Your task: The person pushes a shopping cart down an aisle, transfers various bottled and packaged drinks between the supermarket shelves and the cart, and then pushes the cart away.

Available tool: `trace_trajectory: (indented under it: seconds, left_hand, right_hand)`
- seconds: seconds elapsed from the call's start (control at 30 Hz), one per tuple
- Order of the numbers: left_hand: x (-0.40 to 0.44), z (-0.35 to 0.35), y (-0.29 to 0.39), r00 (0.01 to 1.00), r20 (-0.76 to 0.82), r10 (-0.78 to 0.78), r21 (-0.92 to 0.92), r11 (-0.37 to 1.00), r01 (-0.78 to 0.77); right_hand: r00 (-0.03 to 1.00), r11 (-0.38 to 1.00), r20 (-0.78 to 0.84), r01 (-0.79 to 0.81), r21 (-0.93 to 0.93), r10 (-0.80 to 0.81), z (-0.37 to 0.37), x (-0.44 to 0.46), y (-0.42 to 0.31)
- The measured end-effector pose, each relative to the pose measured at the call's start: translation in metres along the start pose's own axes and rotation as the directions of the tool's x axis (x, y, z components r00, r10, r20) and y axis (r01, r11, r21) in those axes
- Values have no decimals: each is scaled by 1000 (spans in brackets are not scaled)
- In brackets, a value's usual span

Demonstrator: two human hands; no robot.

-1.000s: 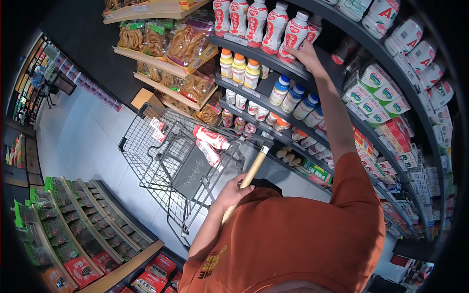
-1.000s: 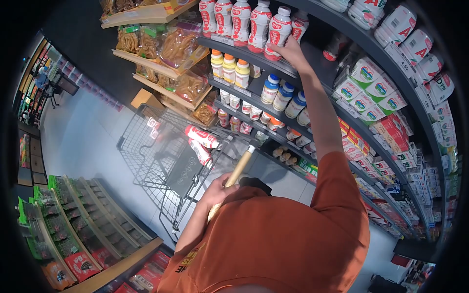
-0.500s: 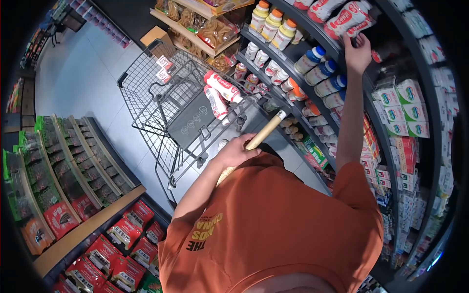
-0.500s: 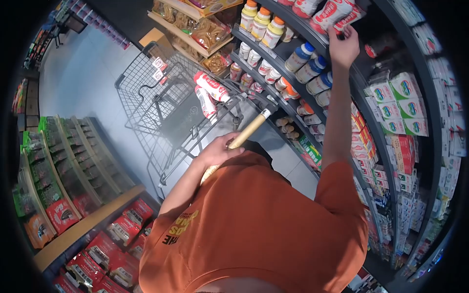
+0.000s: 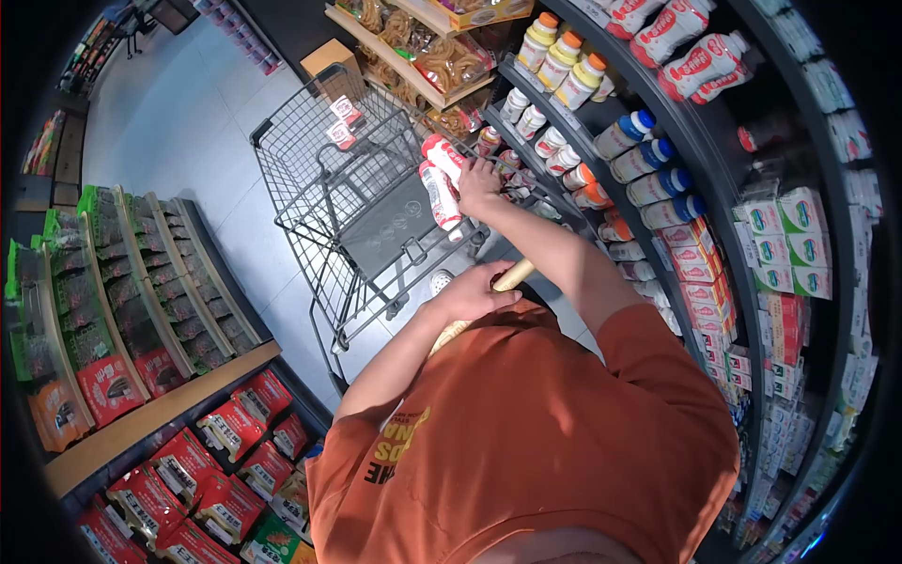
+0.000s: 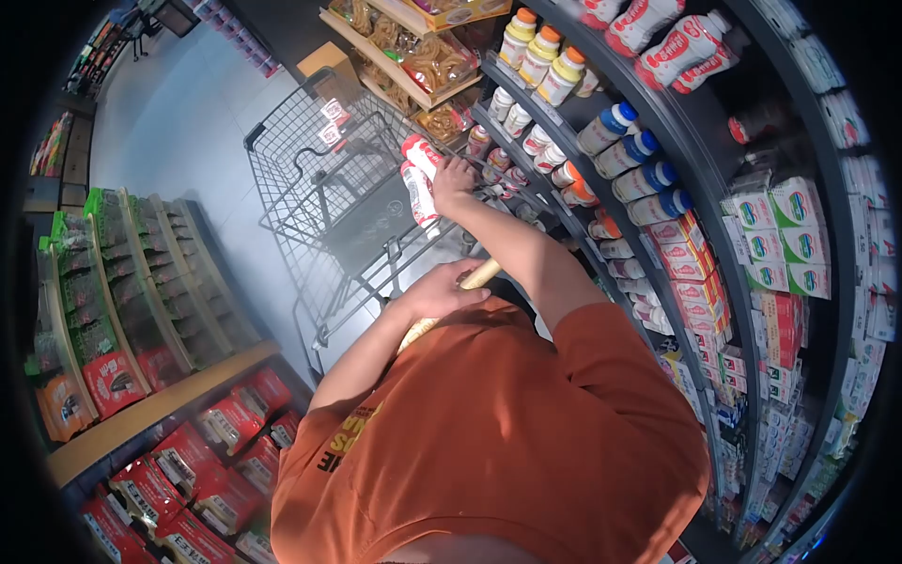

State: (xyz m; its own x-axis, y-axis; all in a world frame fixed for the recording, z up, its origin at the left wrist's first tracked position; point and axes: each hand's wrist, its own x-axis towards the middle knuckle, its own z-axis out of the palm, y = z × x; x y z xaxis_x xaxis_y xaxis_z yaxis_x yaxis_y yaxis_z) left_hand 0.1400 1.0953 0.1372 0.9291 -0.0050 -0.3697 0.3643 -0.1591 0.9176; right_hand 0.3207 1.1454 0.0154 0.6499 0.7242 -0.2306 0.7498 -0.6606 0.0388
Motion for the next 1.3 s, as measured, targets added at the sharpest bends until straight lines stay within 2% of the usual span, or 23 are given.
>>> trace_trajectory:
  seconds: [0.1, 0.13, 0.23, 0.37, 0.5, 0.53, 0.63, 0.7, 0.73, 0.77, 0.8, 0.83, 0.87, 0.9, 0.97, 1.0, 1.03, 1.1, 1.13, 1.2, 1.23, 1.27, 1.3]
  left_hand:
    - [-1, 2, -6, 999, -20, 47, 43, 998, -46]
    - [-1, 2, -6, 999, -19, 37, 60, 998, -36]
    - [-2, -1, -1, 1000, -10, 15, 97, 995, -14]
    - [-2, 1, -5, 1000, -2, 13, 94, 996, -13]
    - [-1, 4, -8, 997, -40, 65, 95, 994, -61]
    - [0, 4, -9, 995, -49, 83, 103, 992, -77]
    - [-1, 6, -13, 986, -110, 129, 122, 986, -115]
    - [-5, 3, -14, 964, -216, 154, 116, 985, -131]
    - [-3, -3, -27, 939, -332, 86, 32, 996, -79]
    - [-1, -17, -27, 923, -352, -154, -374, 927, 12]
    - [0, -31, -29, 870, -451, -200, -539, 838, -86]
    - [0, -50, -31, 849, -462, -258, -638, 761, -116]
    - [4, -62, -35, 859, -440, -263, -730, 662, -171]
    - [0, -68, -14, 891, -412, -193, -792, 559, -245]
    - [1, -70, 21, 946, -321, 51, -844, 438, -310]
    - [5, -67, 34, 947, -215, 240, -880, 373, -295]
    - [13, -69, 30, 956, -70, 283, -799, 557, -224]
    - [17, -61, 43, 931, -41, 362, -842, 489, -227]
    - [19, -54, 47, 929, -82, 360, -850, 462, -254]
    - [24, -35, 56, 920, -164, 356, -860, 405, -310]
    - [31, -29, 57, 913, -171, 371, -889, 341, -305]
    - [38, -20, 61, 908, -213, 360, -844, 401, -357]
    - [46, -11, 66, 898, -254, 359, -793, 455, -406]
  right_hand:
    - [997, 997, 49, -56, -44, 58, 14, 12, -8]
    - [998, 998, 20, -62, 6, 62, 16, 12, -7]
    - [991, 974, 133, -46, 223, 16, -19, -10, 1]
    - [988, 934, 156, -42, 356, -15, -18, -2, 12]
    - [996, 888, -50, 87, 452, -72, -59, -10, 17]
    - [997, 887, -61, 75, 456, -52, -70, -12, 18]
    - [989, 844, 25, 109, 526, -144, -106, -16, 41]
    - [970, 848, -92, 241, 471, -224, -126, -30, 65]
    - [954, 795, -153, 298, 529, -256, -137, -41, 81]
    - [935, 735, -214, 353, 579, -282, -150, -54, 97]
    - [922, 739, -226, 388, 551, -315, -171, -70, 112]
    - [908, 742, -235, 419, 523, -347, -195, -87, 128]
    - [865, 664, -253, 495, 560, -433, -217, -101, 145]
    - [815, 576, -275, 562, 594, -511, -235, -114, 160]
    - [809, 617, -233, 568, 545, -539, -260, -140, 177]
    - [807, 637, -212, 571, 518, -551, -267, -150, 183]
    - [808, 614, -253, 575, 541, -533, -269, -159, 188]
    - [804, 566, -339, 588, 578, -489, -271, -173, 199]
    - [820, 449, -413, 566, 692, -397, -262, -175, 206]
    - [852, -57, -469, 470, 881, -233, -230, -177, 210]
    - [895, -211, -409, 371, 904, -177, -212, -181, 207]
    - [931, -370, -345, 281, 886, -120, -195, -186, 204]
    - [958, -375, -276, 227, 899, -81, -179, -187, 190]
